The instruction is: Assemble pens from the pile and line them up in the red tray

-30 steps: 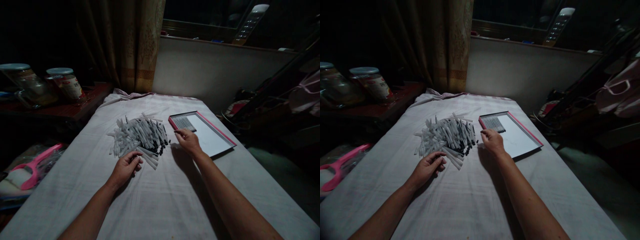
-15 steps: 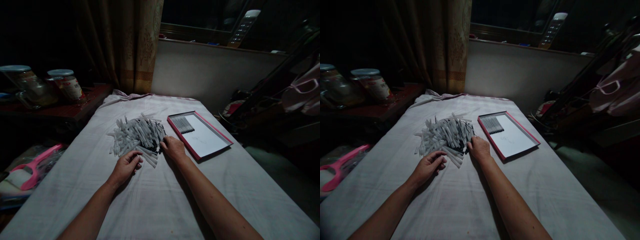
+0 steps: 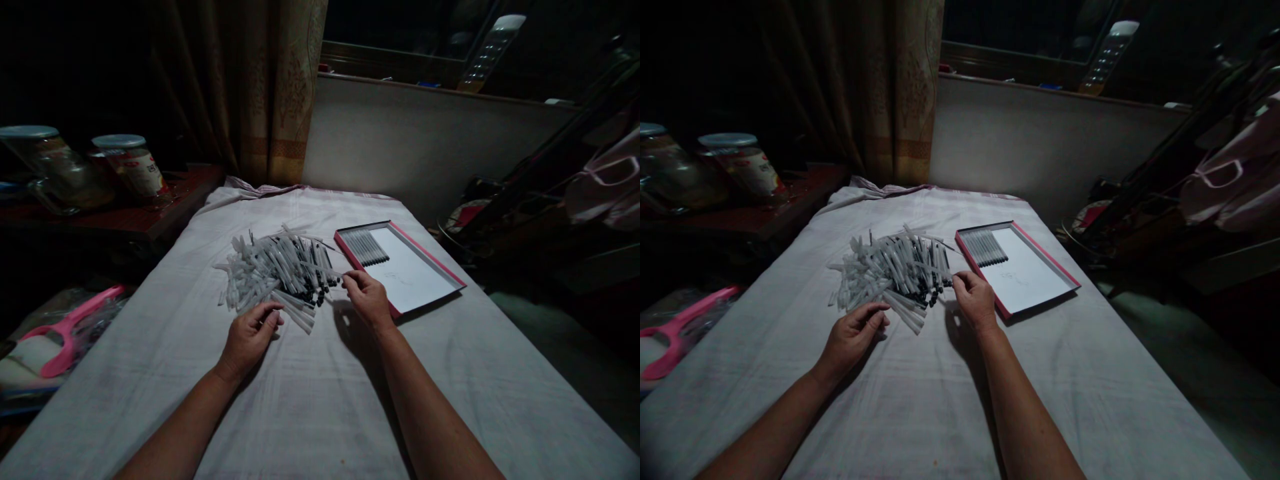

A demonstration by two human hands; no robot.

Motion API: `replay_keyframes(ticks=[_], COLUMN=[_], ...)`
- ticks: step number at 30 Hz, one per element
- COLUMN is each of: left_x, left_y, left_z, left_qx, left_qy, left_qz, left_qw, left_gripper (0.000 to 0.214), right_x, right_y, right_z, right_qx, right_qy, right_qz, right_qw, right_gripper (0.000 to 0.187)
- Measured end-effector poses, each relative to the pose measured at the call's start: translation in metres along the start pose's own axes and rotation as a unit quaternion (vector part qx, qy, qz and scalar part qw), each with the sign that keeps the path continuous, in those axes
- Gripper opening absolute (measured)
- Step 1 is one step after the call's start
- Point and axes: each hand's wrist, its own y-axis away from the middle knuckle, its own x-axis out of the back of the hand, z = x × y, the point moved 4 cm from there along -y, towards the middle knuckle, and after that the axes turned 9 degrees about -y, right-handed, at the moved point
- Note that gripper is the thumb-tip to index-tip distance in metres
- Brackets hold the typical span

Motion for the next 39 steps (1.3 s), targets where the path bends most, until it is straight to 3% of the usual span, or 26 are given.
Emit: replay_keyframes(ticks=[3, 6, 8, 11, 14, 16, 20, 23, 27, 31, 35, 39], left_x=[0.008, 0.007, 0.002, -0.002, 0.0, 0.003, 0.004, 0.006, 0.007, 0.006, 0.006, 0.006], left_y=[0.009, 0.015, 0.015, 0.013, 0.01, 0.008, 0.006, 0.005, 0.005, 0.004, 0.005, 0.005], left_z=[0.023, 0.035, 0.035, 0.027, 0.019, 0.015, 0.014, 0.014, 0.01, 0.004, 0.004, 0.007], left_qx=[-0.2, -0.283, -0.292, -0.297, -0.273, -0.255, -0.226, -0.209, -0.197, -0.19, -0.184, -0.185], left_qy=[-0.166, -0.287, -0.335, -0.349, -0.348, -0.351, -0.346, -0.343, -0.334, -0.325, -0.327, -0.338], left_qz=[0.111, 0.148, 0.13, 0.091, 0.099, 0.105, 0.093, 0.08, 0.081, 0.086, 0.088, 0.081], left_qw=[0.959, 0.903, 0.886, 0.884, 0.891, 0.895, 0.906, 0.912, 0.918, 0.922, 0.923, 0.919], left_gripper=[0.023, 0.032, 0.034, 0.026, 0.024, 0.025, 0.029, 0.03, 0.031, 0.032, 0.031, 0.031], right_x=[-0.005, -0.015, -0.023, -0.033, -0.037, -0.039, -0.051, -0.052, -0.034, -0.003, 0.015, 0.017], right_y=[0.012, 0.023, 0.027, 0.023, 0.01, 0.002, -0.002, -0.001, -0.003, -0.005, -0.003, 0.001], right_z=[-0.008, -0.023, -0.031, -0.028, -0.015, -0.007, -0.004, -0.005, -0.001, 0.01, 0.014, 0.0], right_qx=[-0.013, -0.015, -0.018, -0.034, -0.033, -0.021, -0.007, -0.002, 0.012, -0.025, -0.098, -0.102], right_qy=[-0.104, -0.138, -0.154, -0.165, -0.097, 0.027, 0.255, 0.284, 0.198, 0.002, -0.244, -0.376], right_qz=[-0.067, -0.139, -0.19, -0.243, -0.184, -0.135, -0.135, -0.126, -0.06, 0.065, 0.17, 0.193], right_qw=[0.992, 0.981, 0.97, 0.955, 0.978, 0.99, 0.957, 0.951, 0.978, 0.998, 0.95, 0.901], right_gripper=[0.029, 0.023, 0.022, 0.027, 0.031, 0.025, 0.019, 0.02, 0.02, 0.022, 0.031, 0.03])
